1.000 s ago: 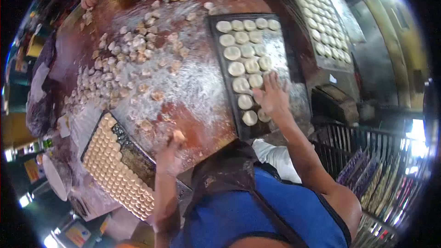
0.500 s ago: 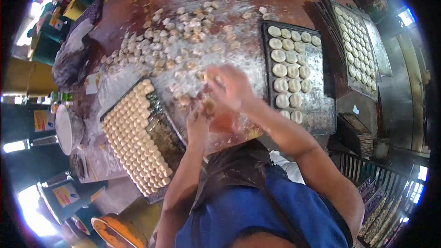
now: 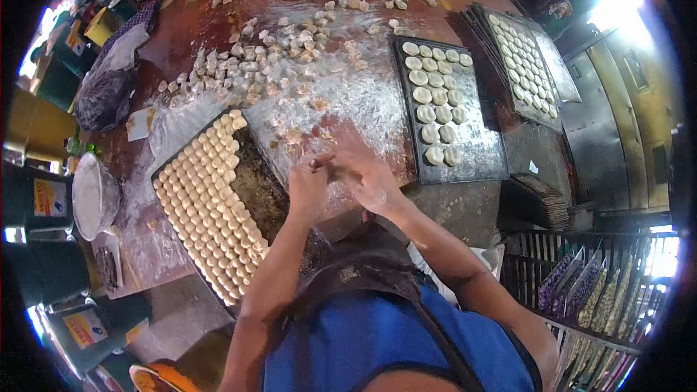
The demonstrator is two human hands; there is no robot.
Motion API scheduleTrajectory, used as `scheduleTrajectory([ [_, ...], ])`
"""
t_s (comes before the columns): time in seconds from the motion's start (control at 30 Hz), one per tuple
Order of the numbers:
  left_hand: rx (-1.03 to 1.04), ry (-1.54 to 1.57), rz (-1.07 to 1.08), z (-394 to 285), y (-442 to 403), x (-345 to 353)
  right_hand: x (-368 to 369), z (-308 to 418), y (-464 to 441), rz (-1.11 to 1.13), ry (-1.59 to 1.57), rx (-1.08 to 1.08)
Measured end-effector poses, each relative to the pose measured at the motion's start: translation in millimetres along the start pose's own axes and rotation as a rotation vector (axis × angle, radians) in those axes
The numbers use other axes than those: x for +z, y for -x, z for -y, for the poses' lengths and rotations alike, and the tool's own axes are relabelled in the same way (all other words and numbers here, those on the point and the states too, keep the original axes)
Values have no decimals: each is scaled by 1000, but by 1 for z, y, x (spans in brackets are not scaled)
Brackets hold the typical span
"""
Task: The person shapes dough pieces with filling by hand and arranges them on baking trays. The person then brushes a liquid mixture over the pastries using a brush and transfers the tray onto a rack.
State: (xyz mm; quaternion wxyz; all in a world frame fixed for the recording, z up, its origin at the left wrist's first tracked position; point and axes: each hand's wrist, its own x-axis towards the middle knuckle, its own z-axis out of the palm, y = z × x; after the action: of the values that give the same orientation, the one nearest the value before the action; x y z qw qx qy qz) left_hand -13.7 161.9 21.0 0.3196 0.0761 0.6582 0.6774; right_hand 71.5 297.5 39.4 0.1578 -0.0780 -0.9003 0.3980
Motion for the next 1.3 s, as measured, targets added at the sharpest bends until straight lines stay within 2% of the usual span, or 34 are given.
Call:
scheduleTrajectory([
  [0.03,0,-1,0,1,3,6,1,-4,1,-38,35,-214],
  [0.07,201,-362,-31,3,10,16,-2,-12,-6,-38,35,-216],
  [0.1,398,-721,-64,4,15,28,-10,-21,-16,151,-66,167],
  [0.13,544,-756,-122,20,12,39,-17,-30,-22,345,-166,553],
  [0.17,528,-758,-130,34,3,37,-21,-37,-22,363,-170,556],
  [0.23,642,-1035,-37,45,-15,20,-23,-54,-23,327,-103,182],
  [0.27,619,-1043,-36,46,-22,18,-20,-65,-24,341,-119,190],
  [0.33,438,-641,-6,29,-25,24,-12,-89,-20,219,77,-46],
  [0.37,410,-650,-14,36,-25,31,-8,-102,-19,239,55,-37],
  [0.43,446,-750,-193,47,-28,45,2,-120,-24,234,-86,-172],
  [0.47,425,-761,-206,50,-28,44,6,-129,-28,251,-107,-171],
  [0.53,196,-437,-399,50,-20,44,6,-134,-32,345,-100,-144],
  [0.57,171,-442,-408,54,-20,44,6,-135,-36,365,-116,-134],
  [0.63,275,-727,-289,60,-26,41,2,-125,-51,551,-10,-171],
  [0.67,317,-806,-244,58,-27,39,-4,-114,-57,561,-18,-176],
  [0.73,312,-723,-268,45,-21,51,-17,-87,-67,622,-158,138],
  [0.77,321,-636,-283,43,-18,55,-13,-87,-68,618,-157,134],
  [0.83,326,-665,-222,44,-6,50,-8,-80,-71,635,223,-135],
  [0.87,334,-693,-172,42,-3,44,-10,-73,-77,614,230,-142],
  [0.9,357,-703,-170,44,-1,29,-20,-50,-90,708,202,-23],
  [0.93,318,-757,-281,46,1,7,-24,-32,-96,799,170,99],
  [0.97,278,-804,-392,48,4,-9,-6,-31,-90,777,175,94],
  [1.0,257,-702,-486,23,6,-11,25,-43,-78,428,392,-99],
  [1.03,288,-695,-474,22,6,-24,49,-58,-69,66,606,-287],
  [1.07,286,-739,-516,24,3,-44,58,-68,-59,151,726,-297],
  [1.1,283,-781,-548,23,-2,-60,53,-59,-58,122,757,-280],
  [1.17,115,-922,-676,-24,15,-66,33,-42,-56,347,472,305],
  [1.23,476,-1189,-760,24,2,-136,18,-67,-32,262,545,309],
  [1.3,-115,-1094,-649,5,7,-154,-3,-82,-12,473,156,182],
])
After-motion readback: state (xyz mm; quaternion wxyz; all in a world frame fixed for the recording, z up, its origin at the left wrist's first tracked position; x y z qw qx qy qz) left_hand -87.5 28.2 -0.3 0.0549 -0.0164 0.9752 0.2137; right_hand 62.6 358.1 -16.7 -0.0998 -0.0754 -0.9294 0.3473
